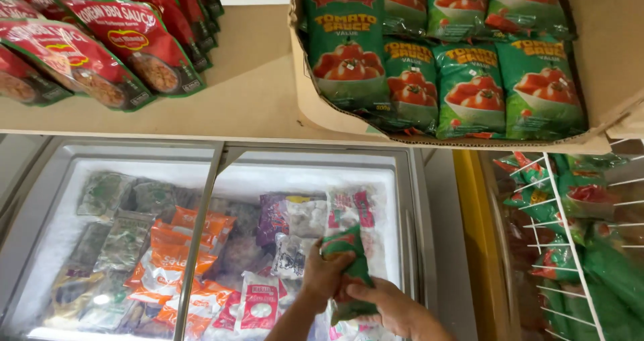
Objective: The person repeatedly takes green pouches of tomato sauce from a cardboard box on a shelf and places them into a wire basket inside a freezer. The person handles the pouches by hand, moving them from the box to the freezer basket in a repetitive cycle.
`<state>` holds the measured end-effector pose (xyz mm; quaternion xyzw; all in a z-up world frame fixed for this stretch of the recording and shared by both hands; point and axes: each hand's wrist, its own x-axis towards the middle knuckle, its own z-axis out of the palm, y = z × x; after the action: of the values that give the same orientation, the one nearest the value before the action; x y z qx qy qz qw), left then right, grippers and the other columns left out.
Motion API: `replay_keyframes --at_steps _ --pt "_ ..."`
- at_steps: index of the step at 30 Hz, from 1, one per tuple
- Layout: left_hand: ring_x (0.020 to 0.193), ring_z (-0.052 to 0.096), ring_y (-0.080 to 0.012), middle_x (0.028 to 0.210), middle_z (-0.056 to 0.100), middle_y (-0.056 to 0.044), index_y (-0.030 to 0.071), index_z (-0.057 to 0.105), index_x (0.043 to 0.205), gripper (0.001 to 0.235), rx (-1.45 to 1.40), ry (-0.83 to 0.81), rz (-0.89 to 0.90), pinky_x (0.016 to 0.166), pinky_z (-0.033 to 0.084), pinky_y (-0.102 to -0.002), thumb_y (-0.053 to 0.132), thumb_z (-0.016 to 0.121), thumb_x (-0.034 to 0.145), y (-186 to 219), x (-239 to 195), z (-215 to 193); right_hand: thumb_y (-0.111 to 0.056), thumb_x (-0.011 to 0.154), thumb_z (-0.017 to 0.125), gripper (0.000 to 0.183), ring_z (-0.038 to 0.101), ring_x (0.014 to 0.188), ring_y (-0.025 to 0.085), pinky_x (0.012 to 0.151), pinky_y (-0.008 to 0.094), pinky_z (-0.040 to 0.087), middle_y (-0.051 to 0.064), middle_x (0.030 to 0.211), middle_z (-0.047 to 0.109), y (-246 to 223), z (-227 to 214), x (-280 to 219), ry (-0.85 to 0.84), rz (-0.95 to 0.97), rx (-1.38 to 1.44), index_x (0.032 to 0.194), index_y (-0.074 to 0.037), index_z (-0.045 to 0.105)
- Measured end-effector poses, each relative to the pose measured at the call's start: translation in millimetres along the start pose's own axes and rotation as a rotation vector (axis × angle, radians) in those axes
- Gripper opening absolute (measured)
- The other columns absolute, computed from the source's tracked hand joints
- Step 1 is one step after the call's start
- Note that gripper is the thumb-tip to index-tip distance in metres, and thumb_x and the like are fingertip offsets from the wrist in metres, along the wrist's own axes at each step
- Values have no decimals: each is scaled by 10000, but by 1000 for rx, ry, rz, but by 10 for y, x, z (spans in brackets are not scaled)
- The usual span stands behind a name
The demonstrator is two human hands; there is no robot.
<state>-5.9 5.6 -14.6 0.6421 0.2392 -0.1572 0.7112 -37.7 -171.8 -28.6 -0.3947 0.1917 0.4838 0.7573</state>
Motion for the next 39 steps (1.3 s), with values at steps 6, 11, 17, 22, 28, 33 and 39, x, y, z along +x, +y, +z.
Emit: replay_keyframes --at_steps 6,11,17,22,28,33,39 --pt "887 762 -217 1061 796 -142 69 704 1270 596 126 25 -19 784 604 -362 547 495 981 -381 62 198 -395 890 712 505 730 1004 204 890 386 554 86 1091 762 151 233 -68 687 -515 -868 1270 -89 582" --pt "861 745 -261 1098 742 -170 56 689 1201 616 -376 -199 -386 779 618 -406 591 476 982 -208 -92 322 -504 988 530 486 734 838 291 774 434 567 144 878 778 184 -35 -83 793 -521 -720 1131 -66 684" --pt "852 746 -264 1014 764 -199 54 707 1185 574 288 -146 -68 769 576 -410 559 513 997 -133 -180 516 -550 1013 550 550 702 887 398 781 485 545 240 947 740 -4 96 -209 899 -385 -664 1095 -13 636" --pt "902 735 -276 985 758 -180 33 718 1162 635 315 -44 -56 792 549 -399 590 446 1025 -215 -165 551 -532 974 529 518 709 943 397 801 479 542 218 1006 731 -21 144 -317 955 -404 -785 1140 -46 595" --pt "1037 728 -418 1045 763 -254 -2 680 1130 639 486 -140 23 860 572 -484 597 577 935 -57 -351 613 -538 990 411 574 726 940 420 807 484 541 239 986 756 -7 -39 -350 960 -469 -682 1113 -42 673" --pt "1009 660 -488 1002 732 -288 21 680 1089 626 534 19 220 842 508 -544 574 402 995 166 -554 731 -528 1007 516 516 712 920 378 787 472 541 213 956 734 -253 293 -752 936 -393 -825 1118 -37 629" --pt "948 696 -476 931 720 -282 -6 639 1068 571 652 -65 364 817 542 -531 546 515 983 993 -875 845 -337 1018 517 321 752 763 237 690 379 572 154 879 778 -589 463 -1152 752 -823 -709 1092 -49 638"
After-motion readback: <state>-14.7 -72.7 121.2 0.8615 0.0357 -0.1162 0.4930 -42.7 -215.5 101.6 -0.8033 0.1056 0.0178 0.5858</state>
